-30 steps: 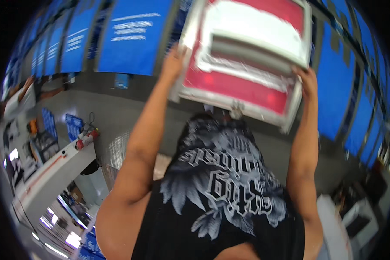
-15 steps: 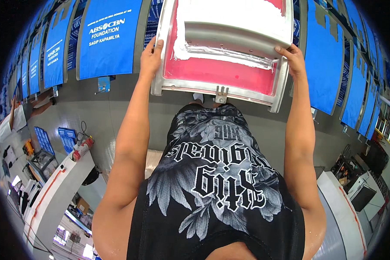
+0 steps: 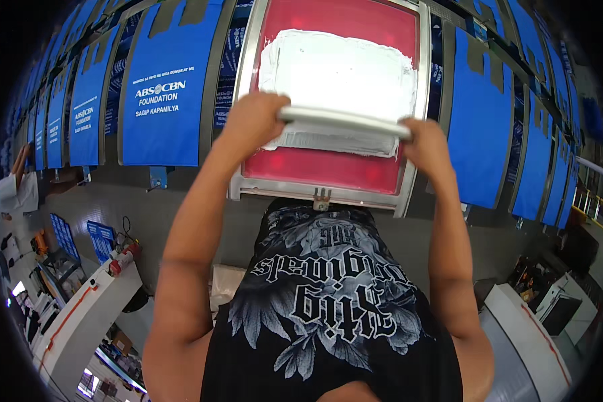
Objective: Using a squeegee to apply white ink through a screen onto blue fabric panels on a multi-station printing press.
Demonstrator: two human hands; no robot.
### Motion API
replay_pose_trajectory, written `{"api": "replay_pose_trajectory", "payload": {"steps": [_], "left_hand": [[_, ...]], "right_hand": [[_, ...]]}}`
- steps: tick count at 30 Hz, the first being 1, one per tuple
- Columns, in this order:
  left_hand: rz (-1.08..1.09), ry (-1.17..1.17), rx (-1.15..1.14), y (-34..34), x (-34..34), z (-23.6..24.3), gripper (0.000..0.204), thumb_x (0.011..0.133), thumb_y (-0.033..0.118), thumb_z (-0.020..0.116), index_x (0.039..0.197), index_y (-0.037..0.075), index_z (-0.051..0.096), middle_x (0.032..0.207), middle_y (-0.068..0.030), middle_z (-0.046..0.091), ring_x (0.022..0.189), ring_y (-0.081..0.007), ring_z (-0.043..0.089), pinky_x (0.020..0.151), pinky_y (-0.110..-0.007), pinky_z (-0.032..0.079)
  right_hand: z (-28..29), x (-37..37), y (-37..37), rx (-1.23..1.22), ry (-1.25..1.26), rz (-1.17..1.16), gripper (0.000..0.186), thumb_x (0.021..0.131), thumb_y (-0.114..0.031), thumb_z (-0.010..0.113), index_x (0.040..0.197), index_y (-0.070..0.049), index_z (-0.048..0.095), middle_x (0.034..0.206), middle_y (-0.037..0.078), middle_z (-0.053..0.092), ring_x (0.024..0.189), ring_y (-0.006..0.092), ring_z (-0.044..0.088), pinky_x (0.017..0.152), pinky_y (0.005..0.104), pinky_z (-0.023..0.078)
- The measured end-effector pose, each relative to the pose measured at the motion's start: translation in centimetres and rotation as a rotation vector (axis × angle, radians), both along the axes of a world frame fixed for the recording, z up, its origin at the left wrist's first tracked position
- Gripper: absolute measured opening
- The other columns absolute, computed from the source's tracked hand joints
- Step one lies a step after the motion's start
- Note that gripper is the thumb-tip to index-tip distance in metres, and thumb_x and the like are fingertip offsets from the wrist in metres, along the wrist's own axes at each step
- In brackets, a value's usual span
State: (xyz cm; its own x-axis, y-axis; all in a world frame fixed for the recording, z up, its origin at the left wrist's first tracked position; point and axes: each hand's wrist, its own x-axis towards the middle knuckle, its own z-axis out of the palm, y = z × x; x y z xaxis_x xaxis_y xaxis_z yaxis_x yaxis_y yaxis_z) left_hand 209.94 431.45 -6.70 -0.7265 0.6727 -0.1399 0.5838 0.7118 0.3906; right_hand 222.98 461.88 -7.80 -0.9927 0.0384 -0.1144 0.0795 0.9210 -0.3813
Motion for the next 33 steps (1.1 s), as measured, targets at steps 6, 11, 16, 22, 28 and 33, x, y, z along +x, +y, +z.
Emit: {"api": "replay_pose_trajectory", "payload": {"steps": [6, 11, 16, 22, 28, 33], "left_hand": [[0.024, 0.398, 0.191, 3.3, -9.3, -7.0, 0.031, 0.069, 0.011, 0.065, 0.099, 0.007, 0.06, 0.092, -0.0114, 0.062, 0.091, -0.0317, 0.057, 0.08, -0.041, 0.045], [-0.034, 0.235, 0.118, -0.3, 0.6, -5.5, 0.04, 0.061, 0.006, 0.068, 0.099, 0.007, 0.058, 0.092, -0.0096, 0.06, 0.091, -0.0298, 0.054, 0.08, -0.04, 0.042], [0.044, 0.04, 0.139, -2.9, 8.2, -3.2, 0.046, 0.051, 0.003, 0.072, 0.095, 0.007, 0.063, 0.089, -0.0103, 0.061, 0.09, -0.0308, 0.056, 0.081, -0.041, 0.044], [0.128, 0.069, -0.042, 3.7, -5.1, -5.2, 0.026, 0.065, 0.016, 0.072, 0.091, 0.014, 0.069, 0.081, -0.012, 0.067, 0.079, -0.0308, 0.064, 0.071, -0.043, 0.051], [0.155, -0.035, -0.132, 2.8, -5.5, -2.3, 0.031, 0.068, 0.025, 0.075, 0.094, 0.01, 0.068, 0.087, -0.0142, 0.067, 0.083, -0.0298, 0.064, 0.073, -0.039, 0.05], [0.063, 0.085, 0.183, -2.0, 6.5, -4.9, 0.03, 0.061, -0.002, 0.065, 0.09, 0.007, 0.065, 0.086, -0.0117, 0.064, 0.083, -0.0327, 0.058, 0.079, -0.042, 0.045]], "right_hand": [[-6.1, -10.4, 3.0, 0.246, 0.239, 0.035, 0.039, 0.068, -0.003, 0.057, 0.106, -0.008, 0.057, 0.095, 0.011, 0.062, 0.093, 0.03, 0.058, 0.087, 0.0485, 0.038], [-4.2, -1.1, -0.4, 0.156, 0.005, 0.118, 0.04, 0.066, 0.001, 0.057, 0.105, -0.008, 0.055, 0.093, 0.009, 0.058, 0.096, 0.0281, 0.055, 0.095, 0.0529, 0.034], [-1.7, 6.8, -2.7, -0.049, -0.051, 0.037, 0.046, 0.054, 0.005, 0.061, 0.098, -0.007, 0.06, 0.09, 0.011, 0.062, 0.092, 0.0298, 0.056, 0.098, 0.0516, 0.033], [-4.8, -6.1, 2.9, 0.256, -0.051, 0.027, 0.042, 0.065, -0.004, 0.058, 0.106, -0.013, 0.066, 0.083, 0.013, 0.066, 0.084, 0.0278, 0.062, 0.094, 0.0465, 0.038], [-1.8, -6.6, 2.9, 0.155, -0.138, 0.043, 0.043, 0.064, -0.007, 0.061, 0.107, -0.011, 0.064, 0.079, 0.014, 0.066, 0.082, 0.0273, 0.064, 0.09, 0.0456, 0.039], [-2.0, 4.9, -2.6, 0.005, -0.175, -0.006, 0.043, 0.061, 0.005, 0.059, 0.102, -0.009, 0.063, 0.092, 0.012, 0.063, 0.096, 0.0284, 0.057, 0.106, 0.0519, 0.027]]}}
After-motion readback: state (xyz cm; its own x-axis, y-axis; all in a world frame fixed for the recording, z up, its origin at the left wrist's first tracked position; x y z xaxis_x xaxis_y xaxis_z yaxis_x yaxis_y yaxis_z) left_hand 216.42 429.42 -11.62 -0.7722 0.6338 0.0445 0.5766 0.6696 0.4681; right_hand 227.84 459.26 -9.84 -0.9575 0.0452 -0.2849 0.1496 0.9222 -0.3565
